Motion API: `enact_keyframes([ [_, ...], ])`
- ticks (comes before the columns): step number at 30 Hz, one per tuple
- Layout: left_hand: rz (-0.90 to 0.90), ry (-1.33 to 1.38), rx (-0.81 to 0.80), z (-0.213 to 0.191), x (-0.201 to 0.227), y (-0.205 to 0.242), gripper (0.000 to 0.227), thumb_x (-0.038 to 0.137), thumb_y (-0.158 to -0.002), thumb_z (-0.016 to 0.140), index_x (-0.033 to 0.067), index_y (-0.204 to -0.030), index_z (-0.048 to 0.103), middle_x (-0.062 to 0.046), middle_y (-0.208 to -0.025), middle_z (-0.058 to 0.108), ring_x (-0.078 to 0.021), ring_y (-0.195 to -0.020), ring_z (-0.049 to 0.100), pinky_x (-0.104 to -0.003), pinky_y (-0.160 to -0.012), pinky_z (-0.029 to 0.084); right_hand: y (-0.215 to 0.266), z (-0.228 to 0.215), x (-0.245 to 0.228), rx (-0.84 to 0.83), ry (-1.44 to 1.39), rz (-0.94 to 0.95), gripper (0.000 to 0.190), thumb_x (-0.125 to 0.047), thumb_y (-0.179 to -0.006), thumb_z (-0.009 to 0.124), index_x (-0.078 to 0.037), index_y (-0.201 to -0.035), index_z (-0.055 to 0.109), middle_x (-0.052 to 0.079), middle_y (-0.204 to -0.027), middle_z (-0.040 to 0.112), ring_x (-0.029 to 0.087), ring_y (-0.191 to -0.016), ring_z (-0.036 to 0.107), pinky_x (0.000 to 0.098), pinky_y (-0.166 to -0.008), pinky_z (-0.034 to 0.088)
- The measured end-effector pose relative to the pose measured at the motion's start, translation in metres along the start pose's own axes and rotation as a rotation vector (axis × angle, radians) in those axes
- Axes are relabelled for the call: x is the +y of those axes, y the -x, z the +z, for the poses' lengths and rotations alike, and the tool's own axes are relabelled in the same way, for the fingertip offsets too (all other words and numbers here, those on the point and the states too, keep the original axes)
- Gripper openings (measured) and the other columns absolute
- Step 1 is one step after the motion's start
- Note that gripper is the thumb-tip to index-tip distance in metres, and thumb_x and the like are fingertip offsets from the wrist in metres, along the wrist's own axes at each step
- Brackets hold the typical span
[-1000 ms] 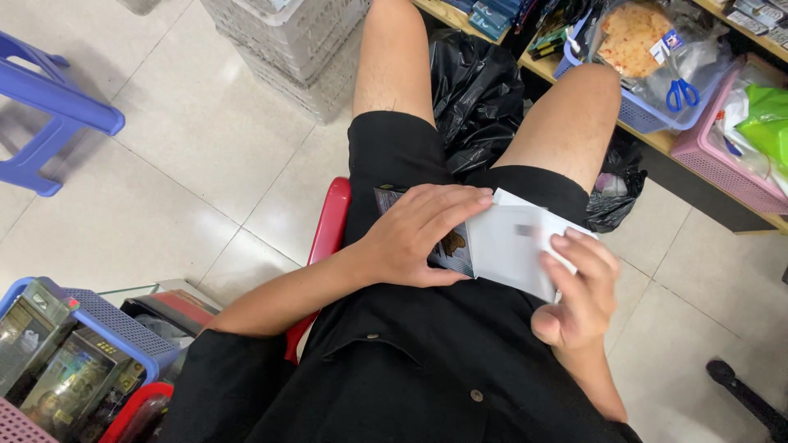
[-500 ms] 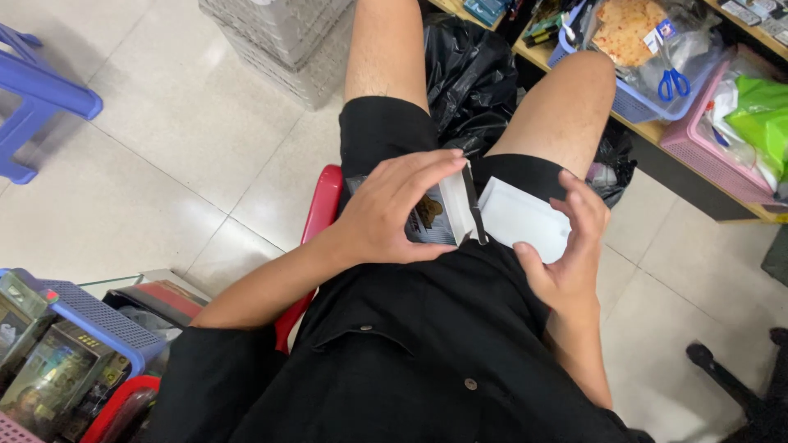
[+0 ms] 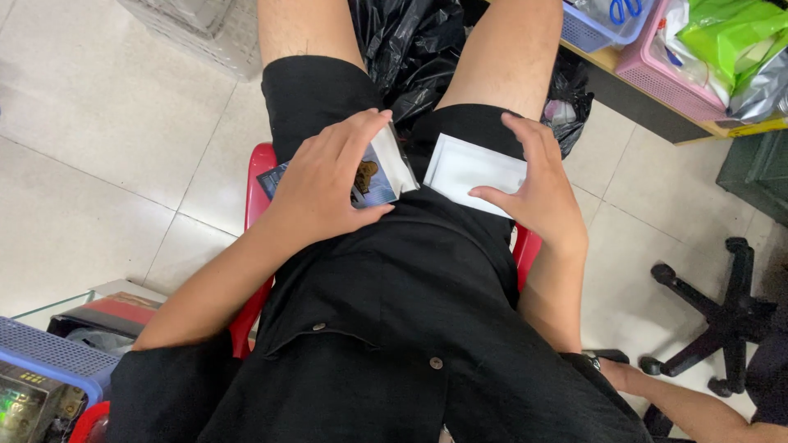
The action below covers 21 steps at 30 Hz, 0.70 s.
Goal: The person handles various boxed and packaged mobile screen protectors while sitting, moving them between their lap and a nearby surface.
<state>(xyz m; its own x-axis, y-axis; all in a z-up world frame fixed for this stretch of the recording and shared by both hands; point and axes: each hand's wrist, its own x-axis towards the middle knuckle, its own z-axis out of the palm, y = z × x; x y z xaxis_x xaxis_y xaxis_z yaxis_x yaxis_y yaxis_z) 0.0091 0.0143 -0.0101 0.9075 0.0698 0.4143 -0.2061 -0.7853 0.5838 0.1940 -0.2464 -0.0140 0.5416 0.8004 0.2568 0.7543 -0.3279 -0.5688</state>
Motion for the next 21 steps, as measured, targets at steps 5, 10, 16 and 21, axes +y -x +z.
enact_keyframes([
  [5,-0.123,-0.104,-0.167,0.021,-0.026,0.006,0.113,0.042,-0.067,0.092,0.0062,-0.155,0.032,-0.024,-0.150,0.047,-0.0394,-0.128,0.055,-0.051,-0.100,0.046,0.024,0.001,0.050,-0.051,0.075,0.262,0.116,-0.028,-0.054,0.101,-0.006,-0.152,0.042,0.022,-0.134,0.053,0.038,-0.121,0.057,0.0443,-0.099,0.051],
  [10,-0.146,-0.159,-0.185,0.028,-0.033,0.011,0.112,0.052,-0.070,0.088,0.0057,-0.156,0.032,-0.027,-0.149,0.046,-0.0409,-0.131,0.053,-0.052,-0.100,0.046,0.044,-0.013,0.081,-0.041,0.031,0.449,0.105,-0.026,-0.063,0.099,-0.008,-0.151,0.045,0.016,-0.123,0.063,0.028,-0.106,0.065,0.0392,-0.088,0.056],
  [16,-0.099,-0.251,-0.125,0.029,-0.035,0.018,0.092,0.060,-0.088,0.075,0.0048,-0.154,0.041,-0.027,-0.150,0.046,-0.0428,-0.135,0.050,-0.052,-0.102,0.044,0.044,-0.010,0.088,0.112,-0.120,0.492,0.073,-0.017,-0.081,0.087,-0.008,-0.145,0.054,0.006,-0.107,0.069,0.016,-0.091,0.067,0.0332,-0.076,0.054],
  [21,-0.074,-0.262,-0.099,0.028,-0.033,0.015,0.085,0.055,-0.089,0.073,0.0058,-0.152,0.043,-0.025,-0.153,0.044,-0.0430,-0.138,0.045,-0.055,-0.107,0.039,0.041,0.005,0.094,0.023,-0.204,0.392,0.065,-0.007,-0.081,0.089,-0.005,-0.139,0.060,0.007,-0.102,0.068,0.015,-0.092,0.062,0.0289,-0.078,0.050],
])
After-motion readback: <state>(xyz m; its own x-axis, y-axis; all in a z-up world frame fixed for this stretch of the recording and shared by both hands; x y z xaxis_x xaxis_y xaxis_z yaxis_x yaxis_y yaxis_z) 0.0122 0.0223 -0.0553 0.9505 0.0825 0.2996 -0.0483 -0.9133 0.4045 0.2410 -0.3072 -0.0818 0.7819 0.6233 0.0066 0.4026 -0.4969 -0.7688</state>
